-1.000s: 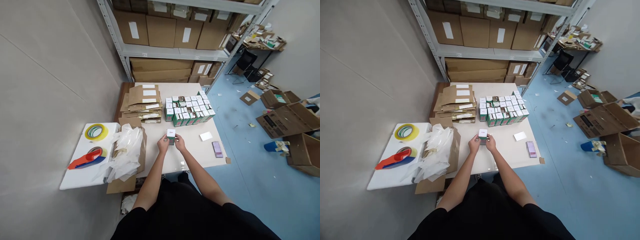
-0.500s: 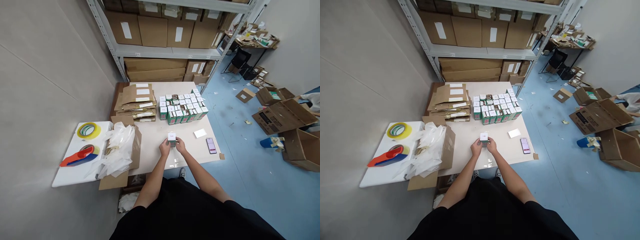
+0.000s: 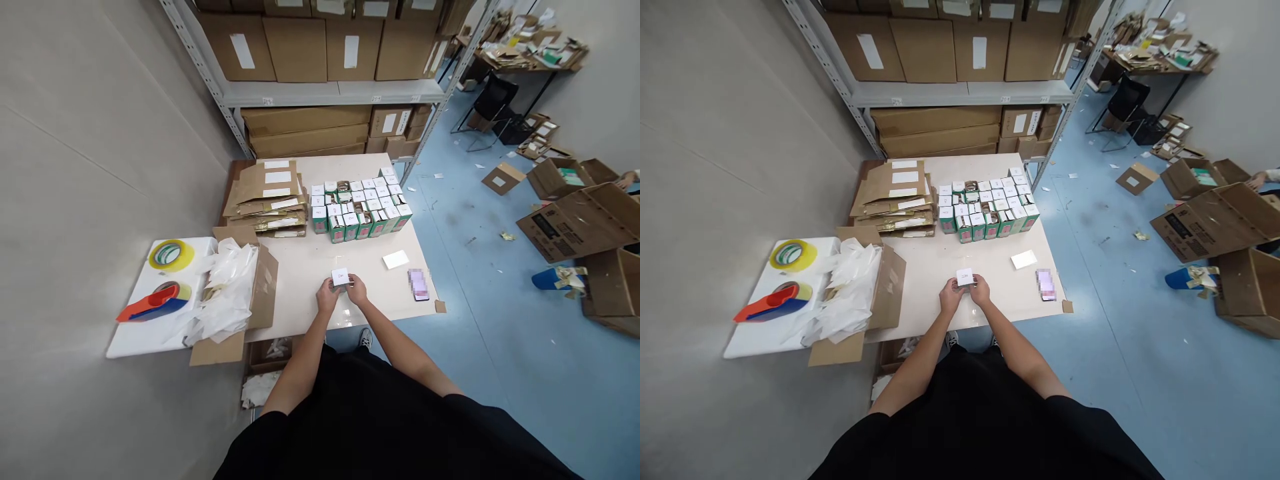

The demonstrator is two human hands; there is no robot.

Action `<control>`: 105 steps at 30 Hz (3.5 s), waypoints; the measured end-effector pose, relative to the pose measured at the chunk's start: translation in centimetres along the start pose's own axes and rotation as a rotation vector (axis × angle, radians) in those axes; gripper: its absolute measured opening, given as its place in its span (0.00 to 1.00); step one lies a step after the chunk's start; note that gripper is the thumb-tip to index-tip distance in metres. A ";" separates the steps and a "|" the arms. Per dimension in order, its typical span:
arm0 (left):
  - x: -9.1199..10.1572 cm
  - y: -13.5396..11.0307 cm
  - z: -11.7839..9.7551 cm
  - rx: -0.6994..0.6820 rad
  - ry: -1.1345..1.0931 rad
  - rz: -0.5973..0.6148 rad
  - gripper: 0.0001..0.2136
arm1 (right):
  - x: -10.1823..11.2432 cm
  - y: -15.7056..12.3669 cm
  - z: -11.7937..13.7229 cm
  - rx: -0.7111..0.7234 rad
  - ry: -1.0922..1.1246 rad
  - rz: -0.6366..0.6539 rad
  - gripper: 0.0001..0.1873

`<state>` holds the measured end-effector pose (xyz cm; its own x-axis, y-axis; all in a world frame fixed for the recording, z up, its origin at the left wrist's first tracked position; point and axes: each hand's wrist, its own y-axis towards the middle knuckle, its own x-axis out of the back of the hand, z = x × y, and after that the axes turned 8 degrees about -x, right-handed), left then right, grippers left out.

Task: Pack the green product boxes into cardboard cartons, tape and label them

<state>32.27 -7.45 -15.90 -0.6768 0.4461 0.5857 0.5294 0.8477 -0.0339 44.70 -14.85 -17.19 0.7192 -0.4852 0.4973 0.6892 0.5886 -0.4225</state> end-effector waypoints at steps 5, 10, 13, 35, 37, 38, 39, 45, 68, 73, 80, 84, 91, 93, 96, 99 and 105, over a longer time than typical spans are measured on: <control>1.3 -0.4 0.3 -0.012 0.046 0.132 0.27 | -0.6 -0.6 0.1 0.039 -0.064 -0.043 0.25; 2.8 0.6 -1.0 -0.032 0.251 0.164 0.21 | -0.1 -0.8 0.6 0.034 -0.088 0.019 0.24; 3.4 1.9 -2.0 -0.194 0.371 0.256 0.23 | 0.4 -0.9 0.5 0.014 -0.094 0.041 0.25; 3.3 8.4 -1.7 0.164 0.124 0.186 0.26 | 0.9 -2.0 -1.6 0.020 0.056 0.222 0.33; 2.5 7.8 -1.3 0.213 0.133 0.076 0.25 | 0.9 -2.1 -1.5 0.025 0.052 0.216 0.33; 2.3 7.6 -1.2 0.190 0.141 0.038 0.22 | 0.8 -2.2 -1.3 0.029 0.050 0.208 0.33; 2.1 7.3 -1.1 0.138 0.147 0.030 0.17 | 0.8 -2.2 -1.2 0.032 0.049 0.194 0.32; 2.2 6.7 -0.8 -0.138 0.126 0.338 0.15 | 0.7 -2.0 0.9 -0.009 -0.029 0.057 0.23; 4.2 4.4 1.9 -0.129 -0.066 0.486 0.46 | 0.4 -0.4 2.5 -0.073 -0.158 -0.173 0.22; 4.7 4.3 0.7 -0.114 0.066 0.474 0.42 | 0.4 -0.7 3.8 0.028 -0.274 -0.139 0.15; 4.9 4.0 0.0 -0.112 0.100 0.468 0.39 | -0.3 -0.5 5.5 -0.010 -0.472 -0.080 0.23; 5.1 4.1 0.0 -0.109 0.118 0.459 0.37 | -0.8 -0.3 6.2 0.013 -0.479 -0.084 0.24; 4.8 4.3 0.2 -0.076 0.164 0.448 0.37 | 0.0 -0.9 7.5 0.111 -0.560 -0.066 0.26; 4.6 4.3 0.5 -0.065 0.178 0.453 0.39 | 1.2 -1.3 8.2 0.162 -0.538 -0.079 0.24; 4.5 4.4 0.7 -0.057 0.177 0.443 0.41 | 4.2 -1.5 10.2 0.197 -0.431 -0.107 0.24; 4.5 4.3 0.6 -0.074 0.174 0.429 0.43 | 7.9 -1.5 13.4 0.253 -0.293 -0.120 0.24; 5.5 4.0 -1.0 -0.144 0.253 0.429 0.52 | 13.9 -3.4 21.0 0.555 -0.109 -0.127 0.26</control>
<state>31.20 -1.93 -12.00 -0.2476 0.6464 0.7217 0.8090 0.5478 -0.2131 50.51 -10.04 7.05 0.6007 -0.5221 0.6054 0.5993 0.7953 0.0911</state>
